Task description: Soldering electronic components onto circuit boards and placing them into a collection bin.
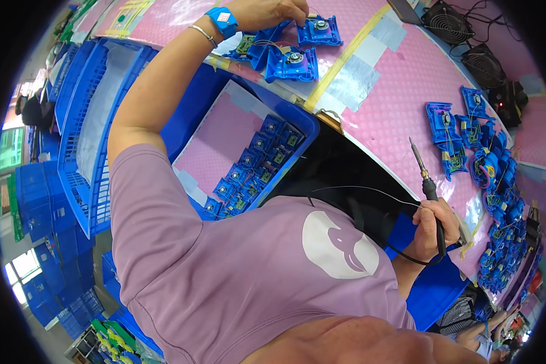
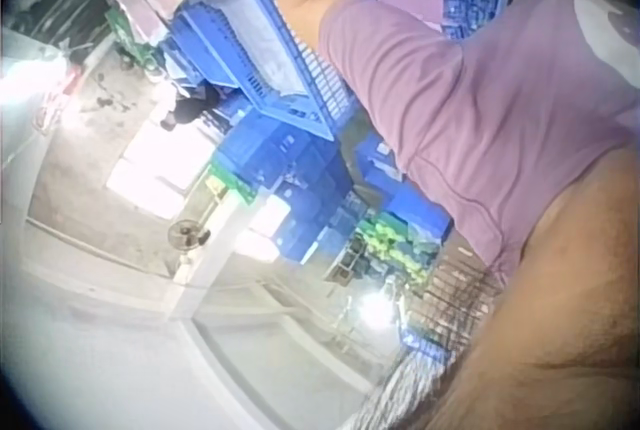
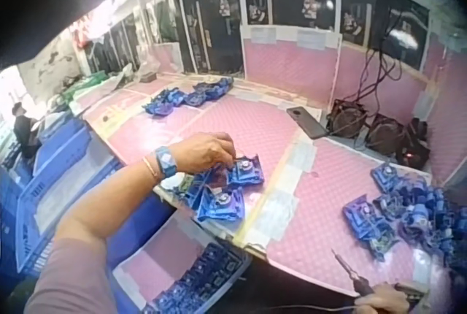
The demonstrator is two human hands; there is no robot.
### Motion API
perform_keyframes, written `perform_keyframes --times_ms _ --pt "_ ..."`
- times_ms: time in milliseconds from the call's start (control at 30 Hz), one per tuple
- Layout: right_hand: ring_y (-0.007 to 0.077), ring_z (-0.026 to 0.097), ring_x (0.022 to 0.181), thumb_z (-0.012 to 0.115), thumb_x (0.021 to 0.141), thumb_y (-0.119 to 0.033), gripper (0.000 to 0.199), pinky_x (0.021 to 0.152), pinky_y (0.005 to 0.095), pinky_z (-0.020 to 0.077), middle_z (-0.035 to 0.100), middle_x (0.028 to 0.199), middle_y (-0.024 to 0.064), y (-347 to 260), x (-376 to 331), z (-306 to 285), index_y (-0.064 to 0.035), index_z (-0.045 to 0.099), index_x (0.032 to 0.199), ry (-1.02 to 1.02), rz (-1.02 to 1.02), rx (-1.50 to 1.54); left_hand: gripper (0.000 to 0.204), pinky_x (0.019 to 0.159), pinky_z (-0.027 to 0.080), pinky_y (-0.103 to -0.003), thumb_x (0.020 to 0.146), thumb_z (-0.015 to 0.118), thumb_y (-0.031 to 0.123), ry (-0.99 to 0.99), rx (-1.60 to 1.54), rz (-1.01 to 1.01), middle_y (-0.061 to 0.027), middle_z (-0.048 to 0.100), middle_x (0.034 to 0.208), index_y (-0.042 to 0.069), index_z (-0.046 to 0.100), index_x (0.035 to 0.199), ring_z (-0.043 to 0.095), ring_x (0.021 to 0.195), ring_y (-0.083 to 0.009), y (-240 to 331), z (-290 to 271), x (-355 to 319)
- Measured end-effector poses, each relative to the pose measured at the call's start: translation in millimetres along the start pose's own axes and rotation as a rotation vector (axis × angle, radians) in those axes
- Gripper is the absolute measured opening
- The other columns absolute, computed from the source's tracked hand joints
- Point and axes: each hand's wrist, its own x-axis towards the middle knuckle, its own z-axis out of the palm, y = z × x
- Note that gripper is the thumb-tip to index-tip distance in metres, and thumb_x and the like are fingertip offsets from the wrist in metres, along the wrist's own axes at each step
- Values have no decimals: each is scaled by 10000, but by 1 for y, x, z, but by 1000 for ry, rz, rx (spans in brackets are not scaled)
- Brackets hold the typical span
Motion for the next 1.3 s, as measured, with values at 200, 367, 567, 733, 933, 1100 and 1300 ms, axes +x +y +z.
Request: perform_keyframes --times_ms 200,367,567,733,933,1100,1300 --pt "136 519 535 695 746 -43 147 512 262 356 599 581 63 -4 -3 -4 42 722 862 8 -33 -2 190 829 535 -367 824 633 50 243 -306 -249 -117 678 1035 80 726 987 641 991 -258 12 -11 -15" --pt "148 517 533 668 818 -13 147 489 254 370 611 681 126 6 -2 -9 99 679 914 -85 -79 7 267 810 540 -377 896 681 202 59 -288 -477 -135 677 1011 67 718 1124 663 899 -276 19 -13 -33" --pt "134 517 514 704 747 -46 154 503 261 351 596 580 65 -6 3 7 49 723 866 -35 -8 21 360 808 541 -439 926 637 324 -40 -93 -631 -221 705 993 54 703 1154 679 911 -379 31 -6 -27" --pt "148 515 547 666 819 0 142 498 248 375 619 706 132 1 -2 -6 96 680 922 -118 -80 23 311 844 540 -388 826 769 161 70 -411 -559 -102 710 1058 77 724 1123 672 949 -267 46 -38 -30" --pt "153 516 550 664 812 5 153 499 252 383 625 730 144 7 -6 -10 104 677 928 -96 -52 19 333 1066 421 -413 811 777 109 -125 -412 -197 -121 628 1239 140 742 1141 545 1209 -308 59 -40 -44" --pt "152 514 548 665 812 4 142 499 250 379 615 705 135 0 -1 2 99 680 915 -101 -29 26 248 1076 414 -437 922 667 93 -42 -323 -226 -163 569 1332 141 736 1155 509 1273 -346 57 -8 -48" --pt "128 524 514 713 756 -41 164 487 242 349 587 586 60 1 0 1 49 726 893 -48 -9 28 323 1063 421 -438 980 550 68 236 -179 -226 -172 524 1362 132 617 1290 502 1260 -395 63 36 -44"
